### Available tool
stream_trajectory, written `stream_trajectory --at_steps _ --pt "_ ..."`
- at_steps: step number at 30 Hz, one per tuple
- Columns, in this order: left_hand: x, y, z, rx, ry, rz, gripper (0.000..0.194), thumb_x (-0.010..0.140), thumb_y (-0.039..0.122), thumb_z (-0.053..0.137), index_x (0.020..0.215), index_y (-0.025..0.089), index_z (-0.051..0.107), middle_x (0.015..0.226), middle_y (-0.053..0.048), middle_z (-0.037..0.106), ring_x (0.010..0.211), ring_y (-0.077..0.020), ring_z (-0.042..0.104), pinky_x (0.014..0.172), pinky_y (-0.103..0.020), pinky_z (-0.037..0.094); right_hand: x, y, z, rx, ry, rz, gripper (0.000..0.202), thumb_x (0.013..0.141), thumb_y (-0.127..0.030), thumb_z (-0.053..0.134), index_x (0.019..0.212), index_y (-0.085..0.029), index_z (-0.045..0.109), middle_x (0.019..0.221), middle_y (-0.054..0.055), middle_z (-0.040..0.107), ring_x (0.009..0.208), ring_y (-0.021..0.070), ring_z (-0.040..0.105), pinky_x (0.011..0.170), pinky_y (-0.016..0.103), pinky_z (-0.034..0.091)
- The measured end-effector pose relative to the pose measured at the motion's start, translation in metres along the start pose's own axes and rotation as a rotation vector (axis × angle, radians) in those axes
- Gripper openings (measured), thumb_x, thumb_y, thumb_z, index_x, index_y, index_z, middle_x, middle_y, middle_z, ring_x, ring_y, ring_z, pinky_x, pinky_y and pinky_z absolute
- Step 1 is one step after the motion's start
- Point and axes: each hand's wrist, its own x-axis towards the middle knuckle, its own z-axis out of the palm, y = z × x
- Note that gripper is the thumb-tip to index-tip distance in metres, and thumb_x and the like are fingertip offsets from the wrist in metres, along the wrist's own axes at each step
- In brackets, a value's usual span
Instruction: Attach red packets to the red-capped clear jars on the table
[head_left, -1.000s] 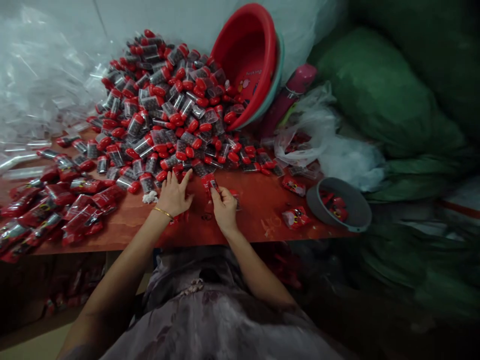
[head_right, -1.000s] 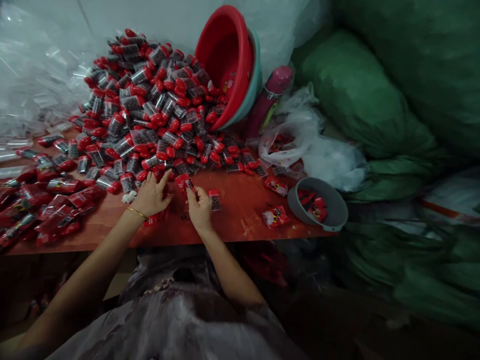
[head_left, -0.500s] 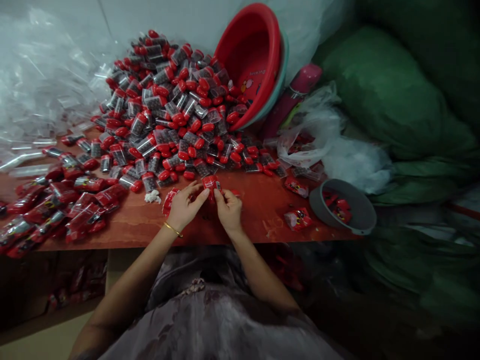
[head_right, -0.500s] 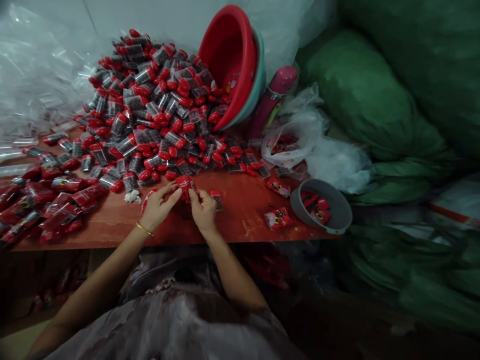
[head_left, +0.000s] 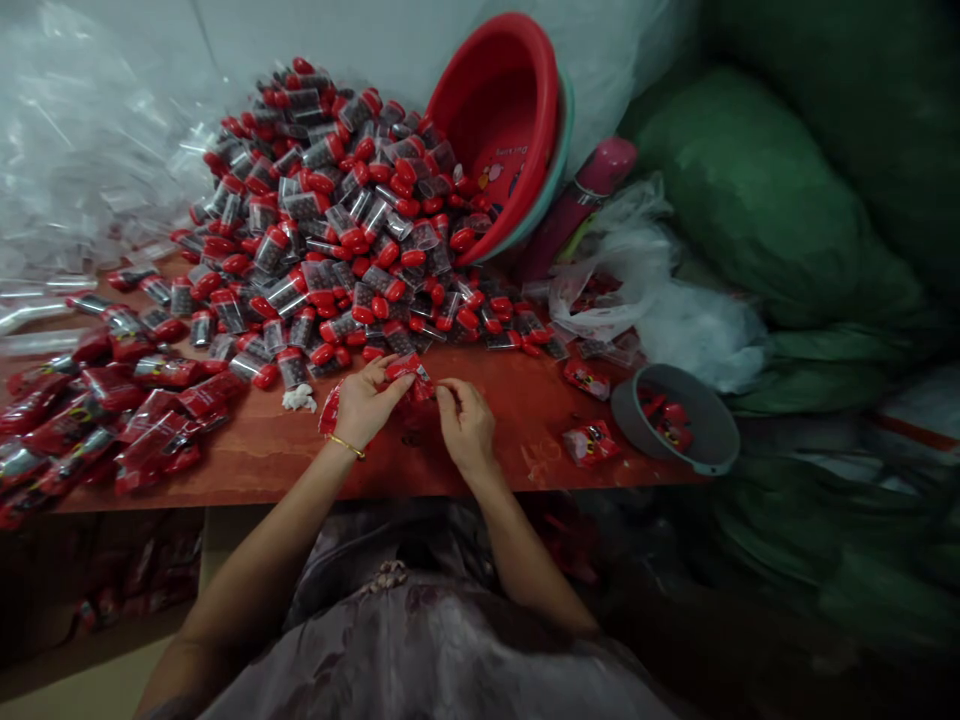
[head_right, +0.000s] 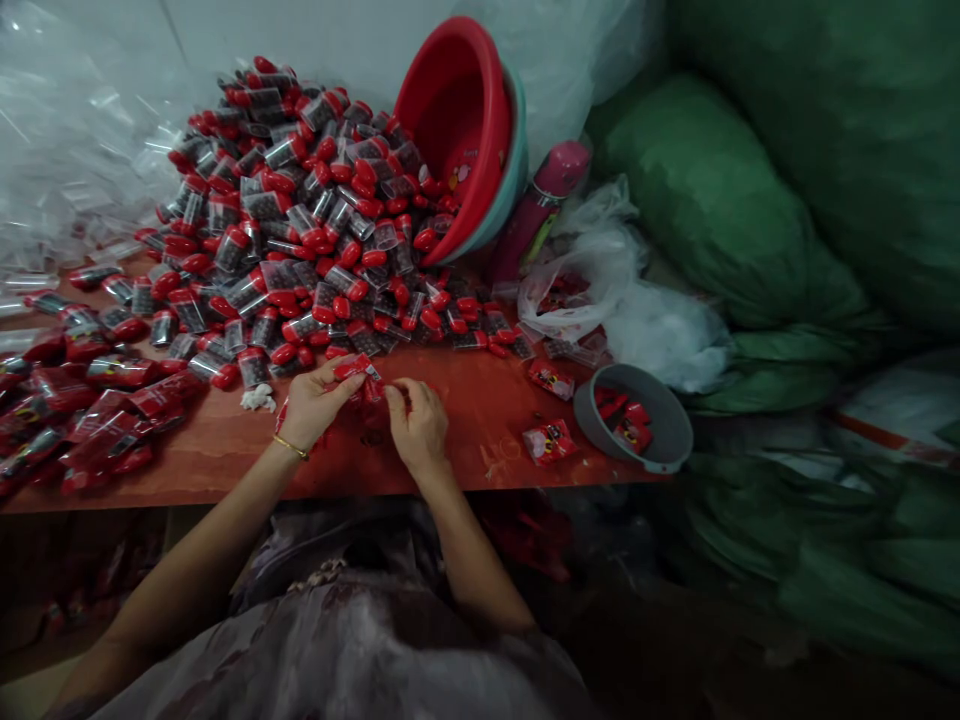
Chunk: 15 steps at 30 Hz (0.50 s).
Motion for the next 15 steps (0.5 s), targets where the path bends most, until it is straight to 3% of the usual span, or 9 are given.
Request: stream_trajectory --at_steps 2,5,7,11,15 --pt "0.001 0.002 -0.002 -0.081 0.057 -0.058 0.025 0.067 0.038 0.071 0.08 0.017 0.075 0.101 -0.007 0.072 0.098 -0.0223 0.063 0.09 -0.033 0.045 -0.004 0.009 -0.016 -0.258 0.012 0.024 0.043 0.09 -0.048 0.04 0.101 -0.013 0.062 0.101 0.015 0.066 0.092 0.0239 0.057 0.08 0.035 0.041" --pt "0.0 0.007 -0.003 -0.196 0.095 -0.145 0.031 0.064 0.042 0.073 0.077 0.015 0.075 0.079 -0.005 0.073 0.073 -0.0178 0.063 0.07 -0.028 0.048 -0.014 0.023 -0.031 -0.531 -0.028 0.121 0.05 0.084 -0.055 0.049 0.105 -0.012 0.062 0.107 0.018 0.063 0.094 0.0289 0.054 0.077 0.039 0.04" --pt "-0.003 0.011 -0.002 -0.239 0.102 -0.165 0.032 0.063 0.044 0.074 0.075 0.014 0.075 0.07 -0.003 0.071 0.063 -0.0149 0.06 0.063 -0.026 0.046 -0.021 0.028 -0.032 -0.582 -0.078 0.129 0.052 0.081 -0.056 0.053 0.107 -0.012 0.061 0.109 0.018 0.062 0.095 0.0299 0.053 0.075 0.039 0.039" --pt "-0.014 0.019 -0.003 -0.29 0.107 -0.177 0.034 0.06 0.044 0.076 0.079 0.015 0.075 0.07 -0.002 0.071 0.063 -0.0136 0.059 0.063 -0.025 0.045 -0.027 0.03 -0.023 -0.608 -0.131 0.071 0.057 0.081 -0.051 0.056 0.121 -0.012 0.053 0.116 0.018 0.06 0.097 0.0308 0.053 0.076 0.04 0.039" --pt "-0.024 0.022 -0.009 -0.354 0.121 -0.246 0.035 0.057 0.046 0.078 0.075 0.016 0.075 0.067 -0.001 0.07 0.059 -0.0113 0.057 0.06 -0.023 0.044 -0.025 0.035 -0.022 -0.551 -0.146 0.028 0.034 0.084 -0.029 0.05 0.111 -0.011 0.059 0.105 0.017 0.065 0.09 0.0273 0.056 0.076 0.038 0.04"
